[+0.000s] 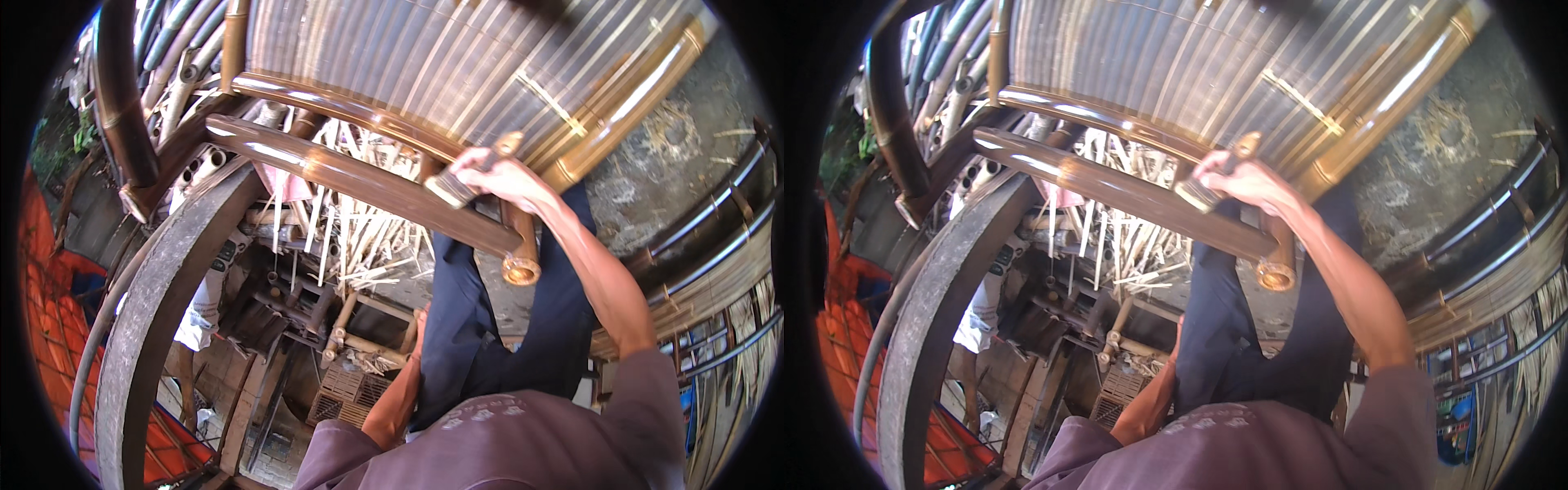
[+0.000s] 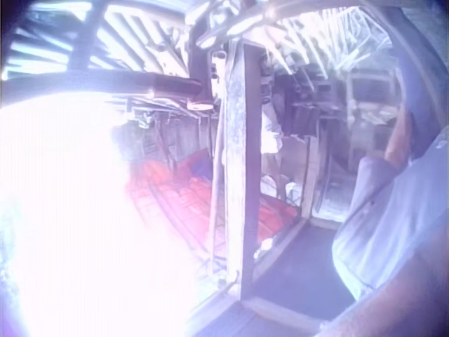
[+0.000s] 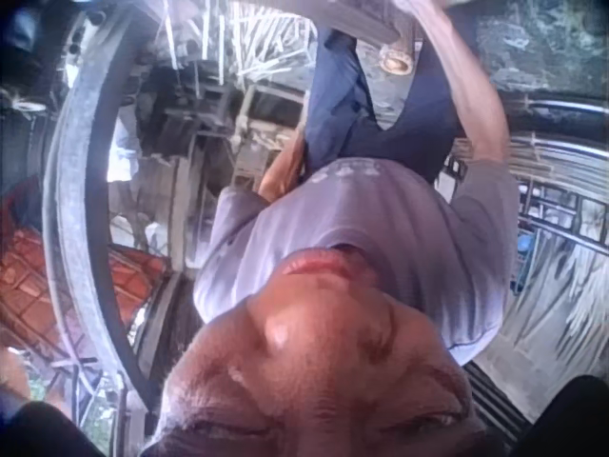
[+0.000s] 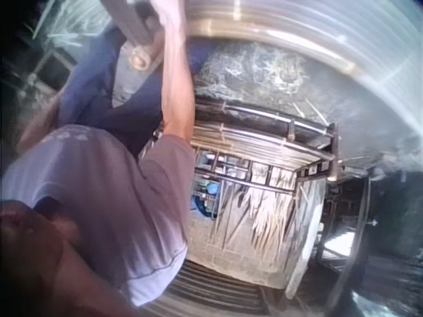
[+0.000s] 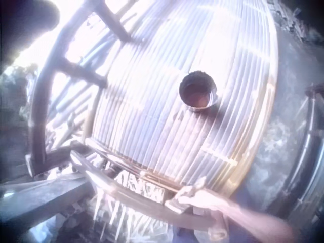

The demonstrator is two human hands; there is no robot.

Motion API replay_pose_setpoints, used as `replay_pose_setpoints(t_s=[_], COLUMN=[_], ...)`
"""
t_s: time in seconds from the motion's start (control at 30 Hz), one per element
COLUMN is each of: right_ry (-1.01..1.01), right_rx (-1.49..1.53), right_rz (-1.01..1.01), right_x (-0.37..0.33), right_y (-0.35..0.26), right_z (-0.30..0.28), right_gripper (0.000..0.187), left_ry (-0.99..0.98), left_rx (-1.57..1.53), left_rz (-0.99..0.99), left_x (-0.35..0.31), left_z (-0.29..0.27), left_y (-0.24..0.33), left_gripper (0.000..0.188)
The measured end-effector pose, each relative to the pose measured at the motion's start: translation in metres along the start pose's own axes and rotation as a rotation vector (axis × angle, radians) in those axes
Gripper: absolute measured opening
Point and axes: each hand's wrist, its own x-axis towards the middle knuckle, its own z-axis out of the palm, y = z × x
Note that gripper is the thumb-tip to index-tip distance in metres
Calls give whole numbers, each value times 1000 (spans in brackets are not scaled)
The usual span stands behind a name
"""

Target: The person applies a varnish to a bamboo chair using a brush. They dip the brush into a can and coat the chair's frame and seat slats, repeatedly reloading the brush as needed.

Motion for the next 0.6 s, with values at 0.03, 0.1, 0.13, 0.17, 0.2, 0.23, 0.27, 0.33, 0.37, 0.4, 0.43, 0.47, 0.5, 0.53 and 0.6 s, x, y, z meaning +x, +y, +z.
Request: replay_pose_setpoints(t_s=[0.03, 0.1, 0.13, 0.17, 0.2, 0.23, 0.27, 0.33, 0.37, 0.4, 0.43, 0.47, 0.5, 0.53, 0.6], right_ry=[-80, -88, -103, -124, -107, -85, -39, -106, -60, -157, -214, -229, -325, -288, -127], right_rx=[-3, -89, -86, 55, 23, 20, 172, 194, 136, 41, 66, -122, 100, 196, 152], right_rz=[14, -40, -68, -262, -334, -348, -560, -572, -593, -514, -550, -438, -354, -351, -624], right_x=[4, 32, 56, 86, 115, 146, 166, 185, 186, 170, 153, 123, 103, 89, 106], right_y=[1, -32, -42, -44, -50, -58, -68, -67, -62, -58, -37, -39, -24, -20, -14], right_z=[-4, 18, 28, 43, 56, 74, 91, 93, 97, 82, 77, 53, 41, 33, 50], right_gripper=[34, 43, 49, 51, 52, 50, 44, 34, 31, 30, 32, 36, 32, 24, 20], left_ry=[11, 41, 54, 69, 94, 91, 96, 108, 113, 113, 125, 116, 117, 115, 107], left_rx=[-30, -90, -114, -120, -132, -125, -119, -125, -128, -136, -161, -196, -219, -242, -319], left_rz=[-1, -16, -29, -49, -66, -63, -69, -83, -98, -87, -94, -92, -91, -106, -146], left_x=[1, 2, 5, 2, 2, 1, -3, -5, -7, -2, -7, -4, -4, -3, -3], left_z=[-2, -17, -26, -36, -49, -40, -30, -14, -11, -6, -2, 2, 7, 9, 10], left_y=[-7, -31, -40, -46, -48, -44, -31, -9, -1, 0, -1, 0, 0, 3, 14], left_gripper=[42, 42, 42, 42, 42, 42, 42, 43, 44, 44, 44, 45, 45, 46, 47])
